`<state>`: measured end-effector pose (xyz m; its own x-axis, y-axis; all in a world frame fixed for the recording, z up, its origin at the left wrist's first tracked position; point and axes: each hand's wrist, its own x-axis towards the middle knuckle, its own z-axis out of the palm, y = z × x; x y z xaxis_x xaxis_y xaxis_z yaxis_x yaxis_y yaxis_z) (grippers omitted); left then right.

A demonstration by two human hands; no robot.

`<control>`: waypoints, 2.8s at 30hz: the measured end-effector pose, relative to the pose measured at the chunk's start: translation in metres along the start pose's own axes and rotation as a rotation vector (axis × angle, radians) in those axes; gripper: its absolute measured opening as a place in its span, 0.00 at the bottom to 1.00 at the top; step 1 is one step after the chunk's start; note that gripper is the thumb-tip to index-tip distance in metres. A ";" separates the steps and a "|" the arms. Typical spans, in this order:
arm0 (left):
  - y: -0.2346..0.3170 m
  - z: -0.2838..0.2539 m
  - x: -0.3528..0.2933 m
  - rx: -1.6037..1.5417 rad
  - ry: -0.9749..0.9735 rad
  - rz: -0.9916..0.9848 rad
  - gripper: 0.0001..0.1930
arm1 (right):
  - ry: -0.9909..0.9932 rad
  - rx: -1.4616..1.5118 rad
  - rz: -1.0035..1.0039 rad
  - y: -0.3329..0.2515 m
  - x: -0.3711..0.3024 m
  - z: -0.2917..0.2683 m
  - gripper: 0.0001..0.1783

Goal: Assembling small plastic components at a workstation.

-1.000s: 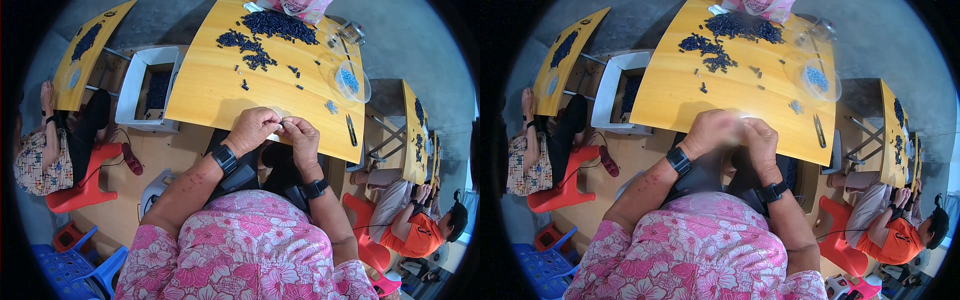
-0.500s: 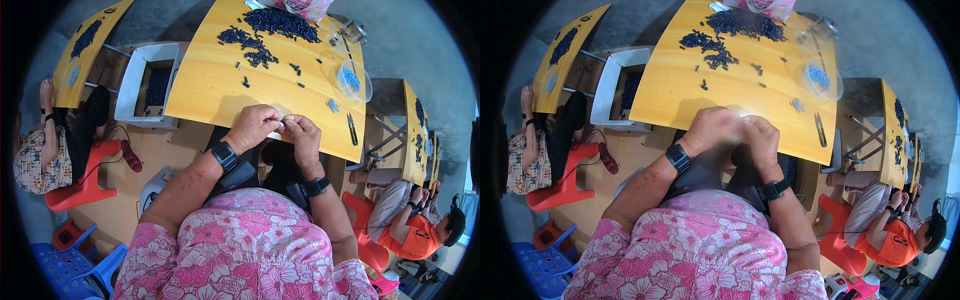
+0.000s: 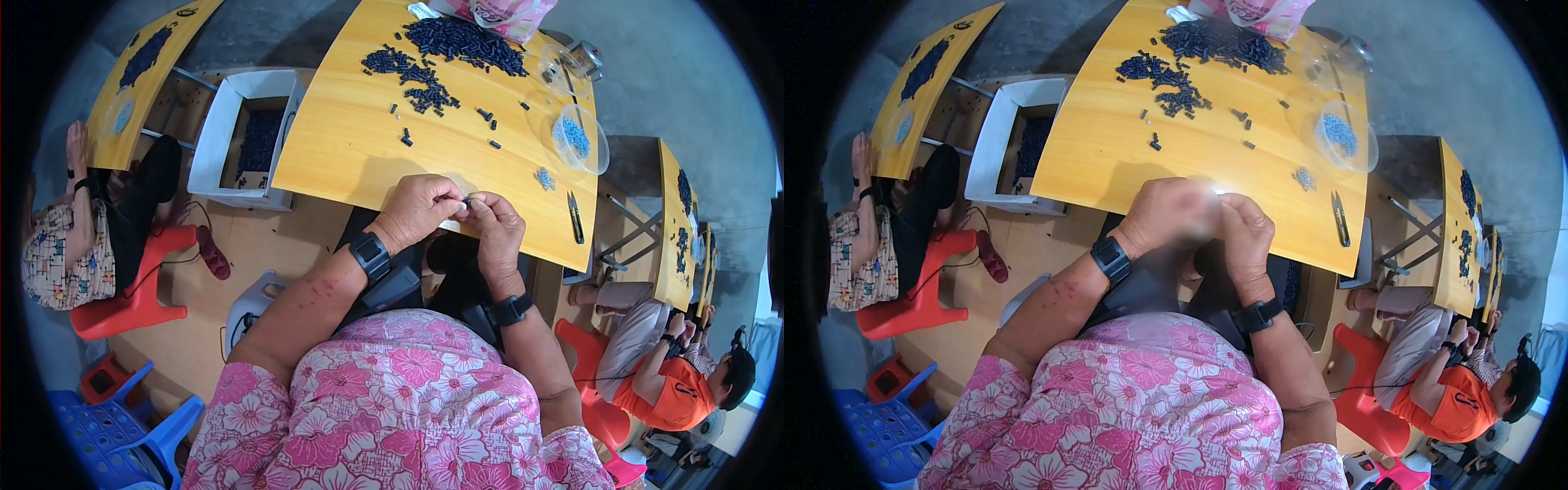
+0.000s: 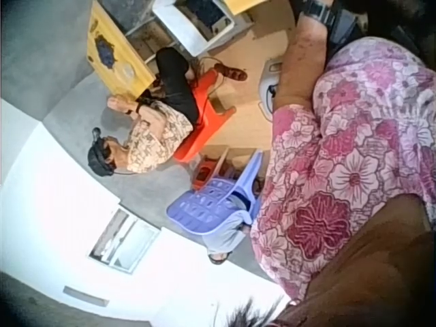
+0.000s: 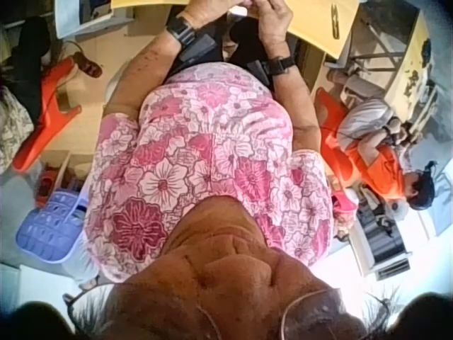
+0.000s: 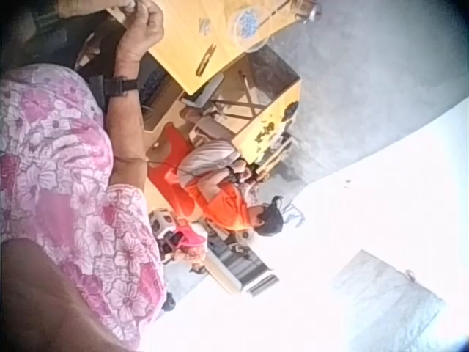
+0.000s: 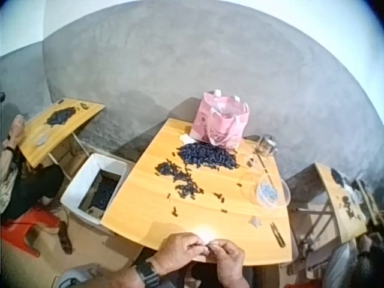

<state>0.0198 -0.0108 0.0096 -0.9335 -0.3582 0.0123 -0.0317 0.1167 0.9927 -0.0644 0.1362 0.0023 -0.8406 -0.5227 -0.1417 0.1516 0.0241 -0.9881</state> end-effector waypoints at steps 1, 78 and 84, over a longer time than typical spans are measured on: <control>0.001 -0.001 -0.001 0.002 0.003 0.001 0.04 | -0.003 0.002 -0.002 -0.001 0.000 0.000 0.06; -0.001 -0.022 -0.019 0.186 -0.042 0.219 0.05 | -0.442 -0.814 -0.483 -0.037 0.108 0.090 0.08; -0.003 -0.021 -0.019 0.202 -0.041 0.230 0.05 | -0.460 -0.879 -0.560 -0.034 0.111 0.081 0.07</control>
<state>0.0448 -0.0236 0.0088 -0.9381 -0.2637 0.2247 0.1154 0.3736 0.9204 -0.1208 0.0079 0.0253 -0.3779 -0.9065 0.1885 -0.7541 0.1832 -0.6306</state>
